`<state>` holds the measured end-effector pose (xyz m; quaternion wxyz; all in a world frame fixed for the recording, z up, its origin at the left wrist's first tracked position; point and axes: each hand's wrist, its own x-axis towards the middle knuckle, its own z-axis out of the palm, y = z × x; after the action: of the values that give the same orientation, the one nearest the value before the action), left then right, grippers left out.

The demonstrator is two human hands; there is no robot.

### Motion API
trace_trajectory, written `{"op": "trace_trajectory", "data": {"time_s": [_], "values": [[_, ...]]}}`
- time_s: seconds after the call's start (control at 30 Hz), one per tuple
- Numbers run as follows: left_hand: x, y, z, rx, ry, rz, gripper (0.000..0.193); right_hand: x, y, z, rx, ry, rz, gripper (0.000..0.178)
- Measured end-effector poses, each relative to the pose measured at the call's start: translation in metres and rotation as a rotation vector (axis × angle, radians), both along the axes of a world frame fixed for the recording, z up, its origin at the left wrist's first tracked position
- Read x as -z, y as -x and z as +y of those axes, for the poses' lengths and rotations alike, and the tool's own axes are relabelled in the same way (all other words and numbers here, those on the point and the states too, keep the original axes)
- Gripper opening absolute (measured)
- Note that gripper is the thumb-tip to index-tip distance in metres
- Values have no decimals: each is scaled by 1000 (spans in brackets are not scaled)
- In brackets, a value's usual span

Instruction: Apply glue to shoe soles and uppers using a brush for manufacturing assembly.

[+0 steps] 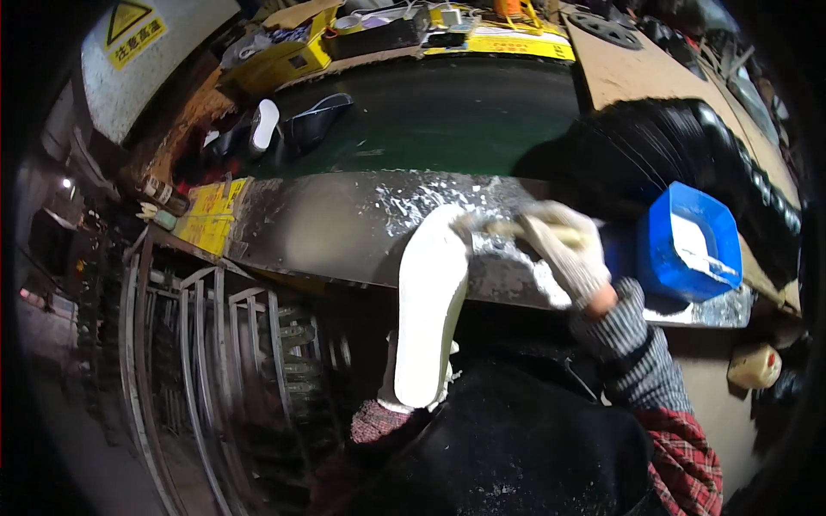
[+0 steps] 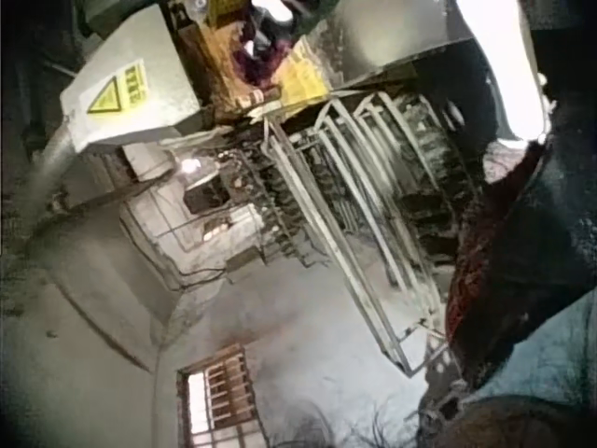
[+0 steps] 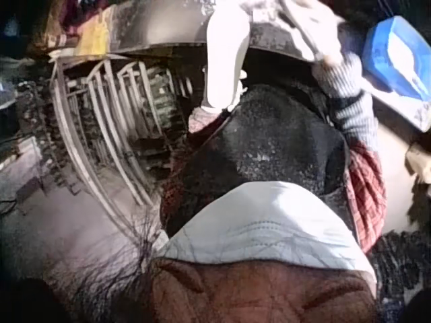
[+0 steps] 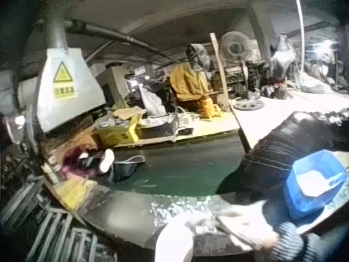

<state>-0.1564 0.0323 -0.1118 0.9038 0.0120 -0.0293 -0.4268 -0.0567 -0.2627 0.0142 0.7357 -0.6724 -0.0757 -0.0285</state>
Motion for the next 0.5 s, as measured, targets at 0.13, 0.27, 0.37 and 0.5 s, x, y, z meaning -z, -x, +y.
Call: {"op": "trace_trajectory", "data": {"time_s": [0.13, 0.27, 0.37, 0.5], "values": [[14, 5, 2, -97, -306, 40, 81, -39, 46, 1, -353, 527, -509, 15], [-7, -3, -3, 0, -19, 84, 74, -46, -19, 9, 57, 156, -1, 23], [-5, -1, -6, -64, -33, 19, 70, -58, -24, 29, -167, 383, -213, 22], [-51, -3, -17, -102, -62, 534, 64, -80, 22, 47, -647, 557, -651, 14]]}}
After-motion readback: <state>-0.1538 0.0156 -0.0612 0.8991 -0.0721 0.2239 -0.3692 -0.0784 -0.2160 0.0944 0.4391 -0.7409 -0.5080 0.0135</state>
